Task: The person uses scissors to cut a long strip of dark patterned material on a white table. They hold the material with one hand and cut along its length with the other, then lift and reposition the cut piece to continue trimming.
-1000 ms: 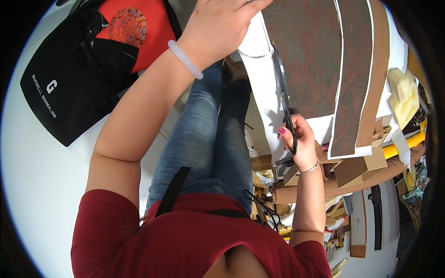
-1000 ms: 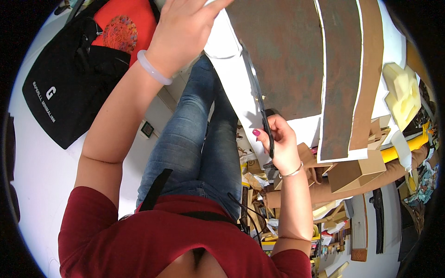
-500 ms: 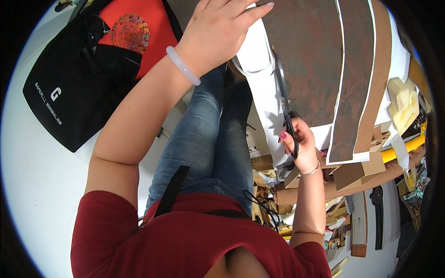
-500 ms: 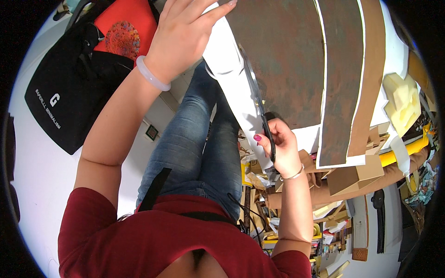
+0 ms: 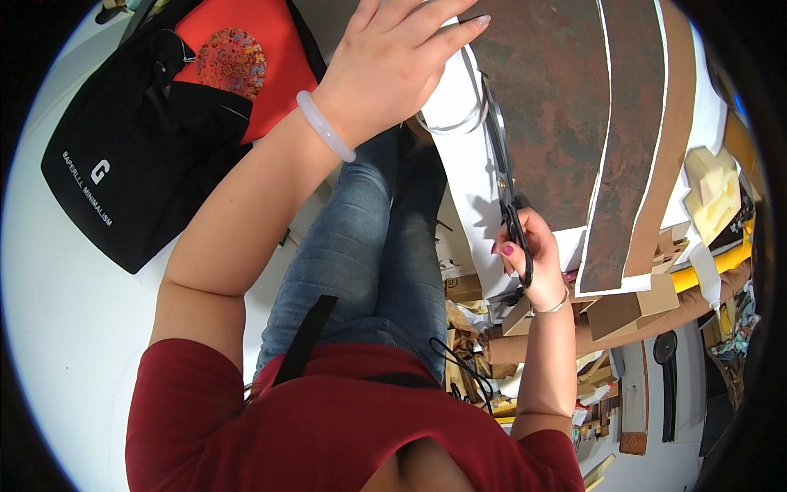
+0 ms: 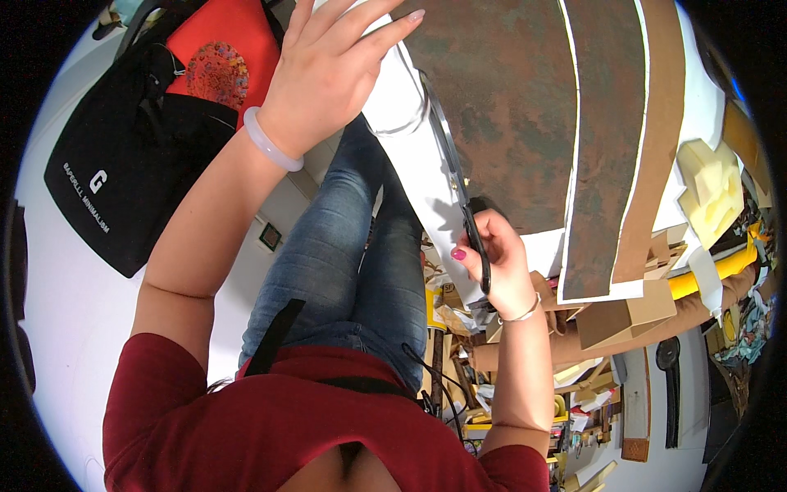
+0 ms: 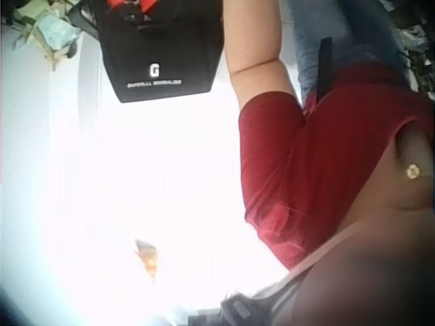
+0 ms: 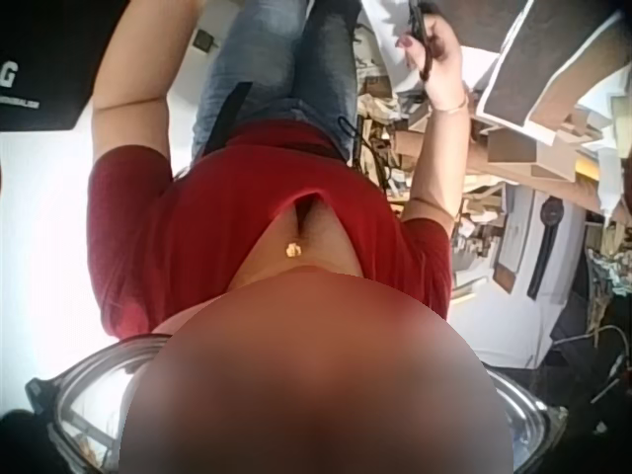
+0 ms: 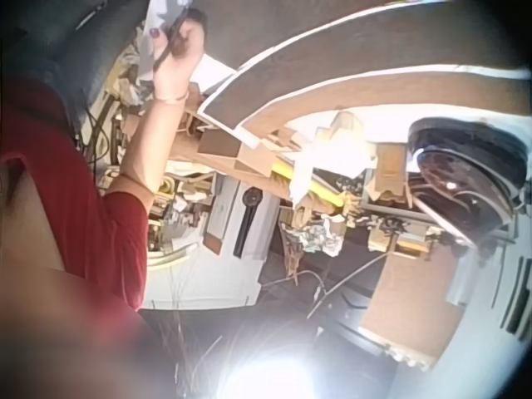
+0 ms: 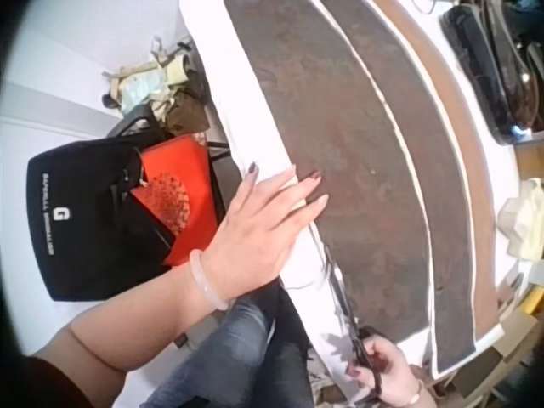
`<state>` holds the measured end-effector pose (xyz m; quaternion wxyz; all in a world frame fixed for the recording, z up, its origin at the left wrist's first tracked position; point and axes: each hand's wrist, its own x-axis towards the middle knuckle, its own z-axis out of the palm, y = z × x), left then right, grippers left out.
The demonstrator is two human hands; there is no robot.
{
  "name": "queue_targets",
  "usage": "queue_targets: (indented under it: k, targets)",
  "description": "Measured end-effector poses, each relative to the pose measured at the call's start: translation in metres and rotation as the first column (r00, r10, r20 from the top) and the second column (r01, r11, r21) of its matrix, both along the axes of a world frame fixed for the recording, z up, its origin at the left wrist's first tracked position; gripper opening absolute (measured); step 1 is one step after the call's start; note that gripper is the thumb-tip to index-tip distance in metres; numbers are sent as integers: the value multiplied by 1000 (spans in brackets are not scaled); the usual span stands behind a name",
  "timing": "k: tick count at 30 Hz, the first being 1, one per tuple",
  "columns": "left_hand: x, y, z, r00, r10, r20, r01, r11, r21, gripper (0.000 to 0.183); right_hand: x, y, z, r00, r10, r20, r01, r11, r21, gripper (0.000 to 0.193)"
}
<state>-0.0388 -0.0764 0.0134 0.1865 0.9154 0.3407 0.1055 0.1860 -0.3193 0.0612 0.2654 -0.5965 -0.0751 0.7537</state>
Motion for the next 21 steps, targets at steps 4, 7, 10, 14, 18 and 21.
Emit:
queue_targets:
  k: [4,7,10,14,18,21]
  targets:
    - [-1,-1,0,1000,0,13,1,998,-65,53,-1,-2,2,1000,5,9,-5,1000,-2,34]
    - [-1,-1,0,1000,-23,1,23,998,-58,55,-2,1,2,1000,-1,7,1,1000,1,34]
    - [-1,0,0,999,-39,-9,39,998,-50,55,-3,7,-1,1000,11,5,-11,1000,12,34]
    - [-1,0,1,999,-39,-19,37,997,-63,54,-4,13,-1,1000,4,-5,-4,1000,5,34]
    - [-1,1,0,999,-35,-13,34,998,-56,53,-6,16,-1,1000,-5,-3,5,1000,10,33]
    - [-2,0,0,999,-41,-5,41,999,-30,53,-6,16,-1,1000,1,9,-1,1000,4,30]
